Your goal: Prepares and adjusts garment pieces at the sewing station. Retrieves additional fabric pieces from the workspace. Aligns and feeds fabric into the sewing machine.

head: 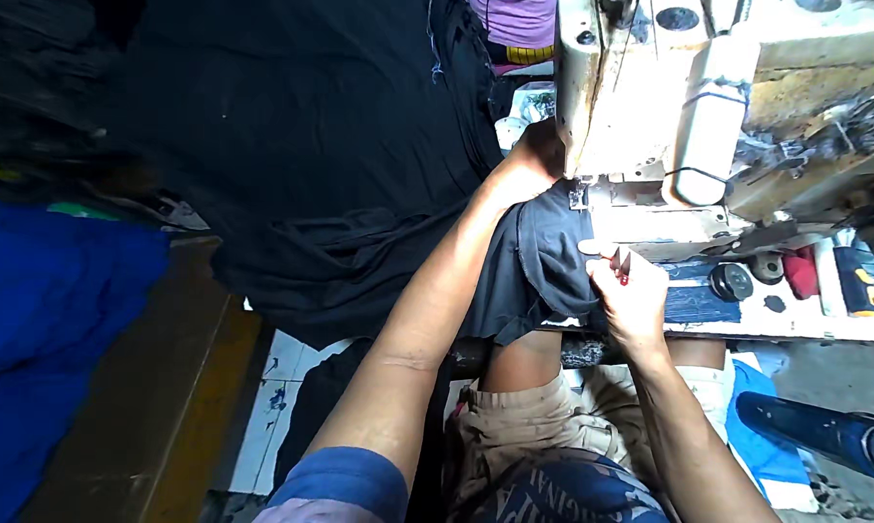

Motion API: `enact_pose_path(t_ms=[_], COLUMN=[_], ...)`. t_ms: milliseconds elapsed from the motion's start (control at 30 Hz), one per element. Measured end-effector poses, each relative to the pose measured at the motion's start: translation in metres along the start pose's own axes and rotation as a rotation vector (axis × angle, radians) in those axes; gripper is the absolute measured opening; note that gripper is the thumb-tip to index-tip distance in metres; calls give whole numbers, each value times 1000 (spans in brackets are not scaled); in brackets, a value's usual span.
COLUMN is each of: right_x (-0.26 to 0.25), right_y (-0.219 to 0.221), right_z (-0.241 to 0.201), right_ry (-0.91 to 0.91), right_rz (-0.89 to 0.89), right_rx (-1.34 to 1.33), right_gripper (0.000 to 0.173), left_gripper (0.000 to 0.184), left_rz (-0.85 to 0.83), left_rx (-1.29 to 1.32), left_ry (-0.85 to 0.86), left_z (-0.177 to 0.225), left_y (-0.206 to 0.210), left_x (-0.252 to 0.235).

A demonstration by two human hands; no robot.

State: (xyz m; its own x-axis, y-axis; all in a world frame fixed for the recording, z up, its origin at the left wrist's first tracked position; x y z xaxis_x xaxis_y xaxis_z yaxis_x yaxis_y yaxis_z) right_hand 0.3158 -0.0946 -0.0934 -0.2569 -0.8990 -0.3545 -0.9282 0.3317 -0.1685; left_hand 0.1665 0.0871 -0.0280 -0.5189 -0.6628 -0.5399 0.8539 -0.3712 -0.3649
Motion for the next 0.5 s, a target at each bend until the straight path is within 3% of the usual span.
enact_pose_path(t_ms=[167,300,433,500], right_x=[-1,-3,-3,-2], right_y=[-1,-2,-3,-5], right_z=[2,3,-3,-6], right_ry=[2,13,16,-2], right_rz=[-14,-26,-87,-111], right_rx=[19,23,-5,-12], right_gripper=[21,20,19,17], left_gripper=[31,34,23,14], left_rz=[-6,28,209,325], left_rx=[76,-66,-472,-447], left_ry=[-5,46,-69,-58], left_z=[-2,-5,12,46], left_y=[1,2,5,14], left_x=[0,2,25,57])
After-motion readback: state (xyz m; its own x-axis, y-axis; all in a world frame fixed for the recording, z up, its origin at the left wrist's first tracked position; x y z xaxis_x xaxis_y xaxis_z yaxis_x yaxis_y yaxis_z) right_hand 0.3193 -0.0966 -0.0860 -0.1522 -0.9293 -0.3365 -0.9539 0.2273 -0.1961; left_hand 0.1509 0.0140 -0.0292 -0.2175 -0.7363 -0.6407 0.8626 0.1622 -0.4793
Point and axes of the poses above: each hand's wrist, its own x-axis away from the middle knuckle, its own y-axis out of the palm, z = x × y, the point moved 2 cm from there along -x, towards the middle knuckle, and after that the axes turned 6 degrees about x, right-handed, at the moved point
